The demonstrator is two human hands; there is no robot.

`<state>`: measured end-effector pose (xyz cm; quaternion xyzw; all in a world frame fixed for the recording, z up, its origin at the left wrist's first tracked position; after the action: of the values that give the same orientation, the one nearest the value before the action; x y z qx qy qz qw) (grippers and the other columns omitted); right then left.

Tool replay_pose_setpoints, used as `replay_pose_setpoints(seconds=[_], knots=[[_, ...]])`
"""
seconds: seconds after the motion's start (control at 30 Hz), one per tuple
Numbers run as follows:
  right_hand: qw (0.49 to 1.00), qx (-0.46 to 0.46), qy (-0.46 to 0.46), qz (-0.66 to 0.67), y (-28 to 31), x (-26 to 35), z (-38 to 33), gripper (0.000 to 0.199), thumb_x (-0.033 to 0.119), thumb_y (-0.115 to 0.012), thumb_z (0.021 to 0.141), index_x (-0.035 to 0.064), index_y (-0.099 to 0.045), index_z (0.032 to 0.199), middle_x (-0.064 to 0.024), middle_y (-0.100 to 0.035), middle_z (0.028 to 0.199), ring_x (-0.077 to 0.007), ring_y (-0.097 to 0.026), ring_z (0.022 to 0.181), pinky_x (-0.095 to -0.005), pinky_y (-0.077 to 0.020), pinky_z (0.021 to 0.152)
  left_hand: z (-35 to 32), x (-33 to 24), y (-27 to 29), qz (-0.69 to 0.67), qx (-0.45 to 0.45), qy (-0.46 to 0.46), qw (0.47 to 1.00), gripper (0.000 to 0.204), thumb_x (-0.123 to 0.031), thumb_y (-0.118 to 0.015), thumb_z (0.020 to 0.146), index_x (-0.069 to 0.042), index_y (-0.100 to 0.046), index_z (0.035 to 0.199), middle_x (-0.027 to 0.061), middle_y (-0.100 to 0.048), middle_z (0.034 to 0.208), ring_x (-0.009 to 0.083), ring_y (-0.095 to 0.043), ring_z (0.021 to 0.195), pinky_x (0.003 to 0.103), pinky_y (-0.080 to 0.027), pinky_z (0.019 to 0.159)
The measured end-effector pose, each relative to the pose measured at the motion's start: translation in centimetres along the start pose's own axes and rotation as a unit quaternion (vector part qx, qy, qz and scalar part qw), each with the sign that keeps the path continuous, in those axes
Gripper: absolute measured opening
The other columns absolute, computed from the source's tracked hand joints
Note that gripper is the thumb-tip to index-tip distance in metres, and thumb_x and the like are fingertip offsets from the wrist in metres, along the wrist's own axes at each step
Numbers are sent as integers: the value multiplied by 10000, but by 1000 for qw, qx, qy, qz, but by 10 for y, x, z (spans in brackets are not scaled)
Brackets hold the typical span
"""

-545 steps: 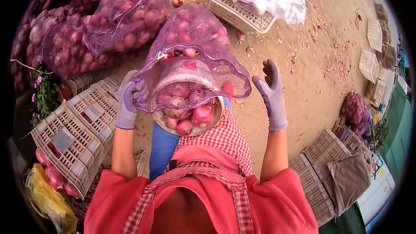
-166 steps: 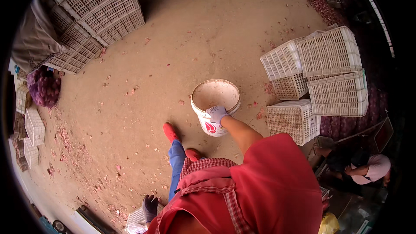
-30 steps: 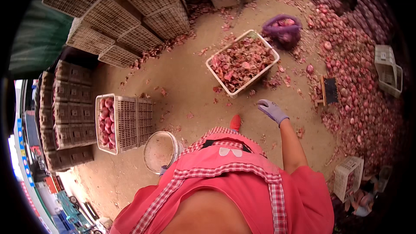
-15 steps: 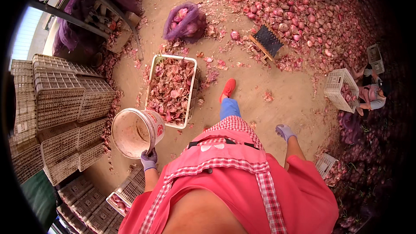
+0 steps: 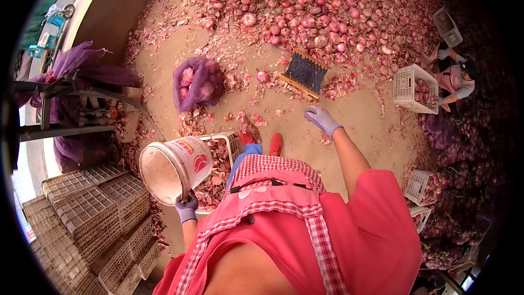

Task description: The person collects onions into a bucket, pours them into mesh bags, and then sits on the ground to peel outer skins from the onions by hand.

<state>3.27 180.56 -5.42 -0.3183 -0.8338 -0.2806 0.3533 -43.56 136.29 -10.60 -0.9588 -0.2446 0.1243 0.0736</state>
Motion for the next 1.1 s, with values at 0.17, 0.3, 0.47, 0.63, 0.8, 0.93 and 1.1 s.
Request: replay_pose_setpoints(seconds=[0.17, 0.3, 0.47, 0.63, 0.8, 0.93, 1.1], knots=[[992, 26, -82, -93, 21, -61, 1, 280, 305, -525, 839, 67, -618, 953, -28, -629, 830, -122, -572, 731, -283, -462, 647, 82, -7, -68, 7, -25, 67, 997, 301, -142, -509, 733, 15, -602, 971, 186, -624, 951, 346, -595, 899, 389, -557, 714], [963, 57, -174, -196, 12, -35, -28, 261, 304, -500, 821, 80, -630, 846, -40, -624, 768, -148, -574, 693, -307, -458, 619, 81, 15, -138, 31, -61, 2, 998, 363, -151, -500, 726, 32, -577, 1031, 202, -607, 991, 357, -597, 887, 375, -564, 684], [980, 63, -160, -100, 10, -45, 2, 301, 352, -514, 812, 86, -634, 886, -83, -641, 829, -183, -608, 753, -319, -467, 691, 91, 3, -181, 22, -53, 49, 997, 355, -135, -483, 708, 64, -575, 988, 198, -611, 966, 337, -602, 877, 386, -565, 682], [979, 20, -155, -132, 22, 3, 61, 302, 310, -555, 852, 70, -604, 1029, -39, -616, 853, -130, -575, 768, -276, -462, 687, 85, 22, -237, 57, -51, 29, 997, 346, -129, -481, 702, 40, -591, 982, 184, -619, 972, 350, -600, 888, 373, -570, 696], [997, 14, -72, -11, 67, -28, 139, 344, 321, -566, 838, 64, -597, 1064, -69, -630, 890, -149, -594, 798, -287, -459, 713, 72, 47, -302, 74, -41, 4, 996, 356, -170, -477, 716, 14, -603, 993, 180, -622, 972, 361, -594, 901, 366, -572, 681], [986, 15, -133, 103, 101, -16, 184, 286, 293, -581, 852, 64, -604, 1022, -7, -592, 843, -109, -549, 730, -243, -436, 625, 54, 54, -364, 40, -45, -9, 998, 373, -195, -470, 728, -1, -600, 1019, 180, -622, 982, 365, -592, 908, 391, -572, 689], [978, 7, -180, 104, 149, -14, 231, 226, 228, -590, 850, 69, -605, 1010, -18, -600, 867, -115, -561, 751, -228, -441, 634, 44, 80, -456, 39, -17, -24, 999, 373, -190, -482, 744, -2, -578, 1051, 187, -612, 1016, 366, -596, 927, 410, -563, 721]])
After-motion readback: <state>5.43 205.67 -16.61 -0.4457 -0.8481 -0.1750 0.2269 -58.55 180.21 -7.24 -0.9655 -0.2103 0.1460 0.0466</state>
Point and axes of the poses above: each hand's wrist, its own z-axis towards the middle knuckle, its own y-axis out of the back of the hand, x = y × z, the point moved 2 cm from there along z, towards the middle knuckle
